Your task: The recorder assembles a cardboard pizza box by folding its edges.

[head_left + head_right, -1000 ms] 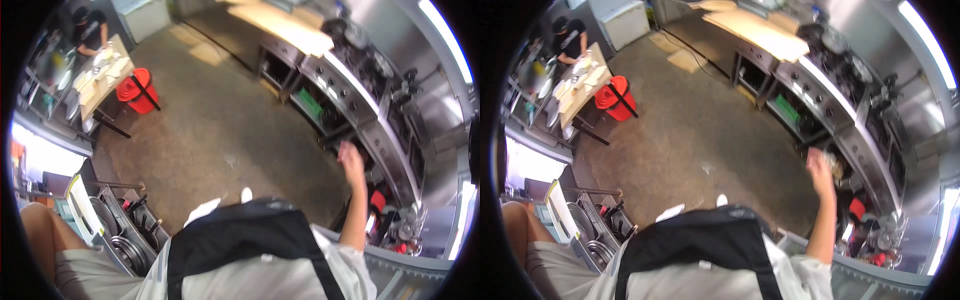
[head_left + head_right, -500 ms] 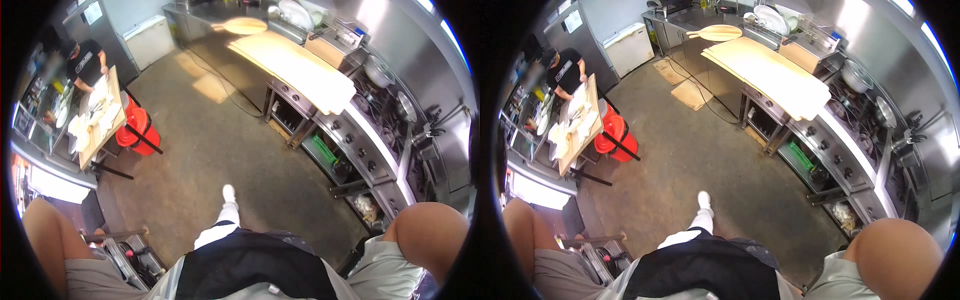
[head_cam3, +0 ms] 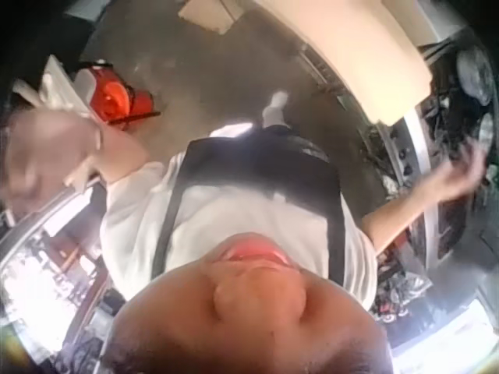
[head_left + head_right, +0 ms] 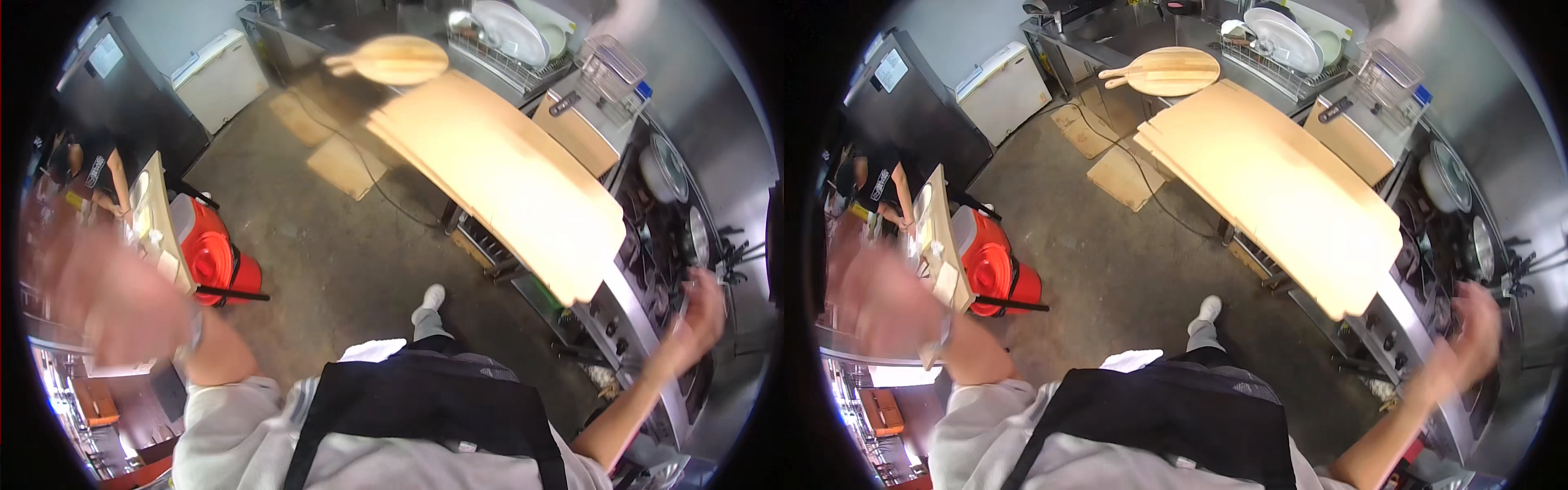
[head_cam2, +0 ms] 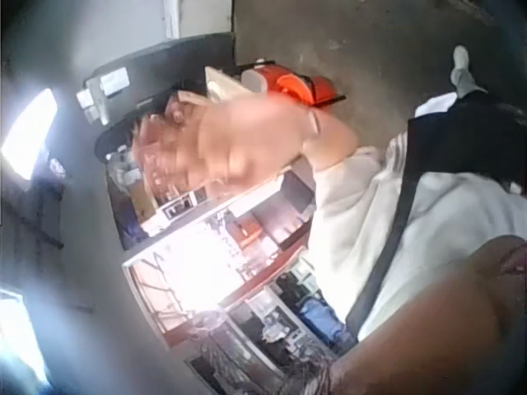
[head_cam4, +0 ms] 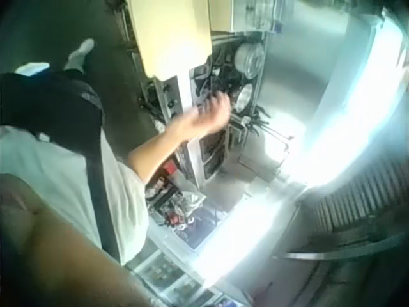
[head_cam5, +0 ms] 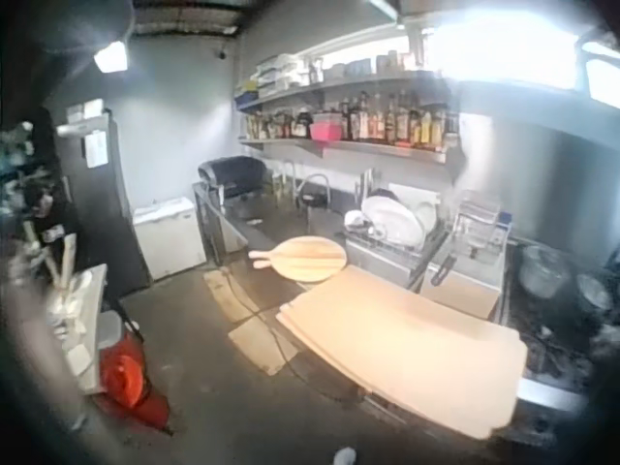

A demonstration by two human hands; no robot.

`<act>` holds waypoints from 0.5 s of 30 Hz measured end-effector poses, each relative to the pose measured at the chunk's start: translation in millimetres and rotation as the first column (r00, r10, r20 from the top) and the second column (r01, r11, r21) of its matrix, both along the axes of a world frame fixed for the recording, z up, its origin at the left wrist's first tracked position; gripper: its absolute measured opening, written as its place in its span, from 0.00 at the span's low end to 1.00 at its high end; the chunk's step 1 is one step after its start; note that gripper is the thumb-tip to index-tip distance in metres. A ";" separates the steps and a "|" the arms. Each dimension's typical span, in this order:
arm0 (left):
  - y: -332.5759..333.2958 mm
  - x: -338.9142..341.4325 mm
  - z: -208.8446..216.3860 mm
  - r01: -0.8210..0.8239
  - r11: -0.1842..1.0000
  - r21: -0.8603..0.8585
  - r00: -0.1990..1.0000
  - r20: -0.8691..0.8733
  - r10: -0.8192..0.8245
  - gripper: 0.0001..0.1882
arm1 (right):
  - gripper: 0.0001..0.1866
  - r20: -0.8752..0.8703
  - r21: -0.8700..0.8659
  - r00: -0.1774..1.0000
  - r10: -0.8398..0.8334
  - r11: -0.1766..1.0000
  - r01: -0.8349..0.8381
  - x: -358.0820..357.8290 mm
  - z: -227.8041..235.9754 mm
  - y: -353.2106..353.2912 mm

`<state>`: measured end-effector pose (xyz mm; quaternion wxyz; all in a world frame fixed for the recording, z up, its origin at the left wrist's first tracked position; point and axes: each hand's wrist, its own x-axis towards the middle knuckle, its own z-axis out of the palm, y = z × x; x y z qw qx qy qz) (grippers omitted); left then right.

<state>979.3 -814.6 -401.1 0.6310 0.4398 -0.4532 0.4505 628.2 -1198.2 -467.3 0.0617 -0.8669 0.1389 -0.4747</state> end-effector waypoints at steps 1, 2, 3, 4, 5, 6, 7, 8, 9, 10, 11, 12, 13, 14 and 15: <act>-31.5 48.1 -39.2 0.124 0.987 0.099 0.935 -0.344 -0.083 0.23 | 0.23 -0.232 0.206 0.931 -0.281 0.921 0.330 10.0 -35.9 -1.8; -79.0 83.2 -82.9 0.272 0.962 -0.015 0.768 -0.599 -0.227 0.22 | 0.28 -0.366 0.050 0.833 -0.416 0.885 0.464 -5.9 -93.4 -33.0; -98.8 98.1 -106.7 0.252 0.957 0.141 0.701 -0.708 -0.080 0.23 | 0.28 -0.427 0.123 0.803 -0.415 0.854 0.506 -13.4 -143.2 -55.7; -122.3 129.4 -144.2 0.201 0.897 0.393 0.688 -0.709 0.156 0.24 | 0.29 -0.577 0.285 0.715 -0.394 0.724 0.629 -14.4 -178.4 -77.1; -144.4 163.2 -199.9 0.200 0.882 0.427 0.653 -0.729 0.204 0.23 | 0.30 -0.724 0.400 0.616 -0.311 0.538 0.742 -13.5 -205.2 -88.6; -161.4 183.2 -232.3 0.251 0.808 0.533 0.556 -0.763 0.331 0.24 | 0.30 -0.729 0.414 0.616 -0.299 0.524 0.744 -5.7 -223.3 -95.3; -173.2 208.5 -261.0 0.237 0.686 0.688 0.598 -0.660 0.455 0.28 | 0.31 -0.745 0.424 0.588 -0.315 0.458 0.782 -3.7 -233.0 -95.5; -187.0 230.5 -289.2 0.204 0.593 0.779 0.639 -0.565 0.522 0.31 | 0.33 -0.759 0.425 0.557 -0.336 0.392 0.816 -3.2 -238.9 -97.8; -205.7 250.1 -306.9 0.218 0.586 0.780 0.643 -0.567 0.515 0.31 | 0.33 -0.765 0.420 0.547 -0.341 0.379 0.824 -0.8 -244.5 -101.1; -223.6 269.6 -321.2 0.232 0.486 0.843 0.639 -0.508 0.578 0.33 | 0.34 -0.750 0.394 0.521 -0.408 0.357 0.847 1.6 -250.1 -100.5; -246.2 281.6 -324.5 0.251 0.376 0.892 0.642 -0.445 0.625 0.35 | 0.35 -0.733 0.364 0.483 -0.478 0.325 0.873 0.0 -259.1 -96.9; -265.6 293.4 -327.4 0.254 0.285 0.924 0.680 -0.380 0.627 0.35 | 0.38 -0.716 0.367 0.461 -0.524 0.280 0.887 -13.0 -273.2 -101.2; -285.6 301.3 -324.2 0.271 0.269 0.924 0.692 -0.382 0.613 0.35 | 0.38 -0.726 0.359 0.439 -0.529 0.253 0.898 -17.6 -274.9 -107.7; -302.0 310.6 -322.3 0.407 0.254 0.878 0.636 -0.472 0.610 0.34 | 0.38 -0.784 0.321 0.367 -0.501 0.178 0.930 -19.4 -274.5 -103.1; -314.6 318.6 -323.8 0.533 0.233 0.813 0.569 -0.548 0.613 0.33 | 0.37 -0.836 0.279 0.294 -0.464 0.104 0.955 -23.8 -274.8 -99.9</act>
